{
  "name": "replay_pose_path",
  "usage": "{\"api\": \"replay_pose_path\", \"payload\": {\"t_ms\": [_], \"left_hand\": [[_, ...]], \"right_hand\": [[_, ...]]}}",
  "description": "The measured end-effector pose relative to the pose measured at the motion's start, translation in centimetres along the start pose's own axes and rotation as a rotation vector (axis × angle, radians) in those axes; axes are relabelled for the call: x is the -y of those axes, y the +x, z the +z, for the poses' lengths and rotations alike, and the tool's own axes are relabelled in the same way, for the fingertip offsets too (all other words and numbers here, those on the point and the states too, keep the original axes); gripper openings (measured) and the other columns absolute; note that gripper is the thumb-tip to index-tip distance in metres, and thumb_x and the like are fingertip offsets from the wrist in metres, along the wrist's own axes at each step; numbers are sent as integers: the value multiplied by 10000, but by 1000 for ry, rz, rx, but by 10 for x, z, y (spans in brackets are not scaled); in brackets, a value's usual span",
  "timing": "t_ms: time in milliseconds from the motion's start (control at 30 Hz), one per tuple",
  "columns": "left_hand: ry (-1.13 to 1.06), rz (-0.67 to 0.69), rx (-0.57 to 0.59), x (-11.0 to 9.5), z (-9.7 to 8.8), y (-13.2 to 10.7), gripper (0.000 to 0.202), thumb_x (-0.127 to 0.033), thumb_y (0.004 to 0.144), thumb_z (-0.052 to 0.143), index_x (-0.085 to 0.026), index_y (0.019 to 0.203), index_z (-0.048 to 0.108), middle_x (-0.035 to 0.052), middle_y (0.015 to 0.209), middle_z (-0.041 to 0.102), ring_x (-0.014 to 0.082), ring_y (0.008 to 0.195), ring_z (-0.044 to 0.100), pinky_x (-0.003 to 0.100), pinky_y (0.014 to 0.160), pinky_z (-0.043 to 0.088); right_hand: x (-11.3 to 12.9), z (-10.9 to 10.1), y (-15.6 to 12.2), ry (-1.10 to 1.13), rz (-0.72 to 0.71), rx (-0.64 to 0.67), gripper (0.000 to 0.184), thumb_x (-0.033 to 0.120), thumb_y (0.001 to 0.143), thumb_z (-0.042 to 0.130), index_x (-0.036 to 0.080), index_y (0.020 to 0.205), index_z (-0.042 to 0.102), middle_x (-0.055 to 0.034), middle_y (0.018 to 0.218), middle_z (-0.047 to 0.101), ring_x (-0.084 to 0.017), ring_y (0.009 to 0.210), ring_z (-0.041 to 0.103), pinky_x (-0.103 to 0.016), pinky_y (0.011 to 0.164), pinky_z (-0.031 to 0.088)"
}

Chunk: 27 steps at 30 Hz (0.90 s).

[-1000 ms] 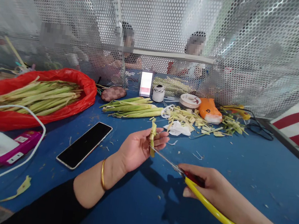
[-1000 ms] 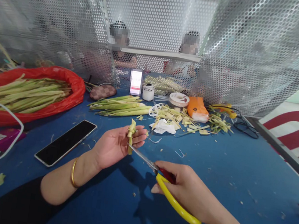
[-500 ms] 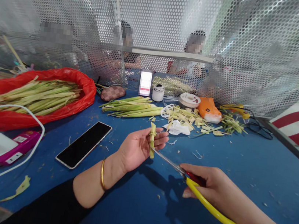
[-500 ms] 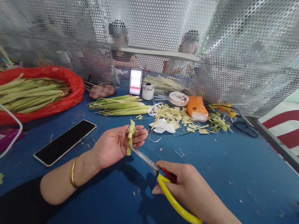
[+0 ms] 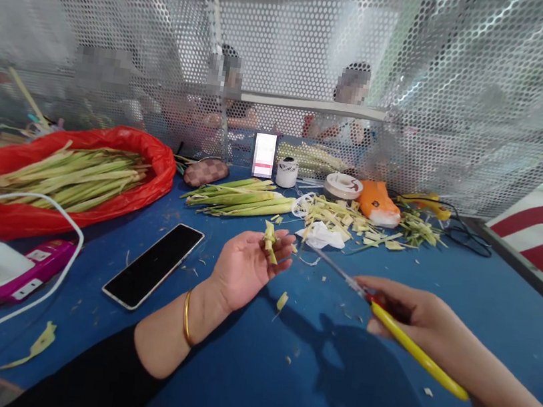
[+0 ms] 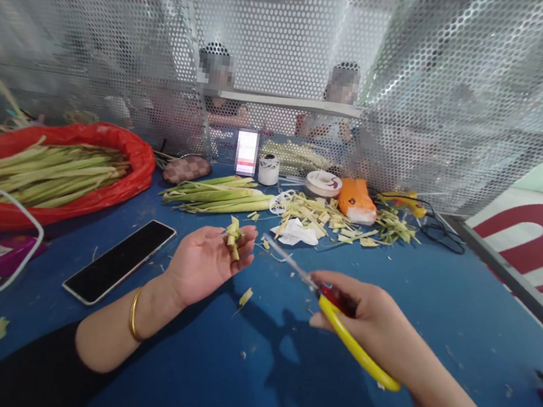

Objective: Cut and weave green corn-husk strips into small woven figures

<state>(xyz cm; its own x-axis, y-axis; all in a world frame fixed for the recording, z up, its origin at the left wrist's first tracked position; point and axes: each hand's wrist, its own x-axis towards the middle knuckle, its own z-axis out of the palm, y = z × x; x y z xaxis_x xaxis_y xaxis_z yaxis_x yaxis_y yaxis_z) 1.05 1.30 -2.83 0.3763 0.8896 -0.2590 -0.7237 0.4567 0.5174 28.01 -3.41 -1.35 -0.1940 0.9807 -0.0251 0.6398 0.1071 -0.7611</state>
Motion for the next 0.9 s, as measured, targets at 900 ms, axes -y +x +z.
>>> {"api": "replay_pose_path", "payload": {"t_ms": [900], "left_hand": [[826,-249,285,17,8,-10,450,-490,865,547,-122,1088,682,-38,583,431,46,431,265,225,427,150]], "right_hand": [[19,40,-10,-83,-129,-74,341,431,939,424,205,974,677,-66,932,712,-197,838,667,-271,701,494]]}}
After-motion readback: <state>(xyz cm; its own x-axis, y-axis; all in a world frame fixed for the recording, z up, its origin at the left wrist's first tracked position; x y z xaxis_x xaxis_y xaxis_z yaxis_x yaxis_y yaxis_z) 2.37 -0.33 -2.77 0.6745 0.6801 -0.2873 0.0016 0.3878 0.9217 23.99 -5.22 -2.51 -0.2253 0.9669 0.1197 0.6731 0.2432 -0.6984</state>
